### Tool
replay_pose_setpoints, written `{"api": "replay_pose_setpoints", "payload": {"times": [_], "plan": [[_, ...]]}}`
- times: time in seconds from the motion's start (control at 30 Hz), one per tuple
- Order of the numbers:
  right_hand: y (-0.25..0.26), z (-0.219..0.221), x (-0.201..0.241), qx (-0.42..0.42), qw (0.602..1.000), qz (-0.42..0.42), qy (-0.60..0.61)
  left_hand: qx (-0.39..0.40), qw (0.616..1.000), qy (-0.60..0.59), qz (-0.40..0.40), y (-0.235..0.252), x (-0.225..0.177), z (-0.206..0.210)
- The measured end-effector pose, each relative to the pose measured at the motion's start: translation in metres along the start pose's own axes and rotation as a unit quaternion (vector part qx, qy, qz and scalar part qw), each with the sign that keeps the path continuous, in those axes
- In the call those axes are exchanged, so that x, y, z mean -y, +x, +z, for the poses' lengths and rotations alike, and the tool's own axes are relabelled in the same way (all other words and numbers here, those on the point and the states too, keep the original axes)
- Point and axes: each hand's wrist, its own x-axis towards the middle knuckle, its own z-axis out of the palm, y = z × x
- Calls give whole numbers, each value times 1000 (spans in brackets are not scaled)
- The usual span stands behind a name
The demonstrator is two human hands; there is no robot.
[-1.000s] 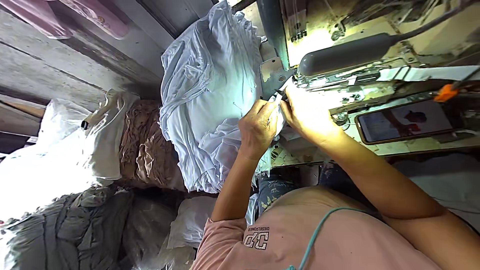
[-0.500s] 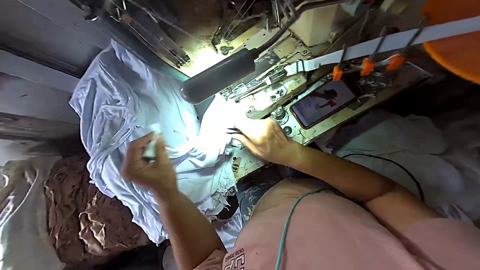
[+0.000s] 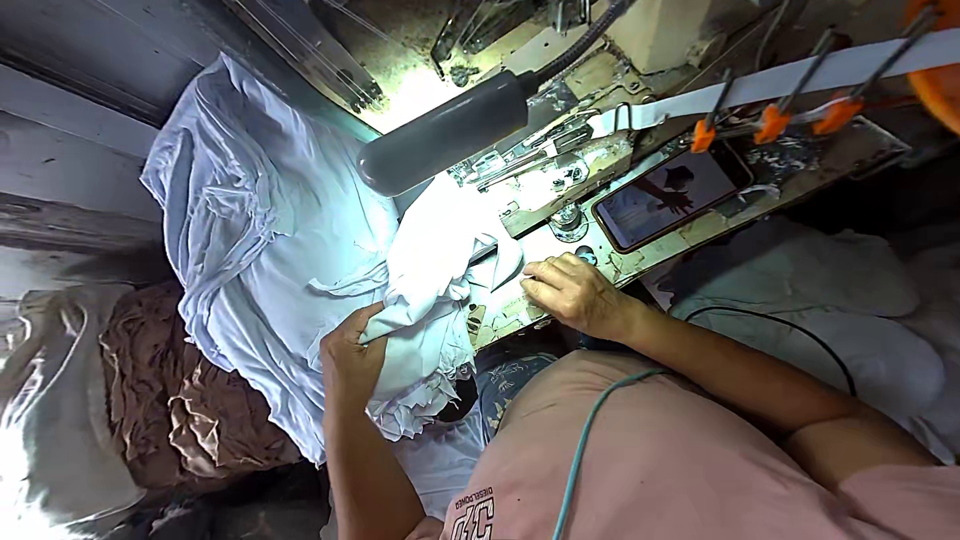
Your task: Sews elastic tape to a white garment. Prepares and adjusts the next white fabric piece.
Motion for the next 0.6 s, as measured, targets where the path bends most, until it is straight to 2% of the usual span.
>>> {"api": "replay_pose_setpoints", "payload": {"times": [0.1, 0.17, 0.2, 0.3, 0.37, 0.43, 0.5, 0.57, 0.6], "plan": [[11, 5, 8, 4, 1000, -21, 6, 2, 996, -76, 52, 1, -7, -43], [13, 13, 8, 20, 1000, 2, -6, -46, 988, -146, 15, -2, -4, -75], [13, 16, 7, 26, 1000, 12, -12, -78, 987, -142, -19, 1, 2, -88], [12, 20, 5, 29, 999, 17, -14, -90, 990, 50, -93, 25, 44, -104], [9, 20, 6, 32, 999, 15, -9, -68, 981, 144, -107, 38, 38, -94], [6, 20, 4, 29, 1000, 10, 0, -75, 988, 131, -19, 39, -7, -69], [2, 20, 3, 26, 1000, 4, 13, -61, 991, 19, 118, 31, -43, -29], [2, 20, 1, 19, 999, 4, 29, 55, 976, -71, 198, 24, -68, 11], [2, 20, 1, 11, 999, 6, 41, 116, 967, -71, 214, 23, -76, 26]]}}
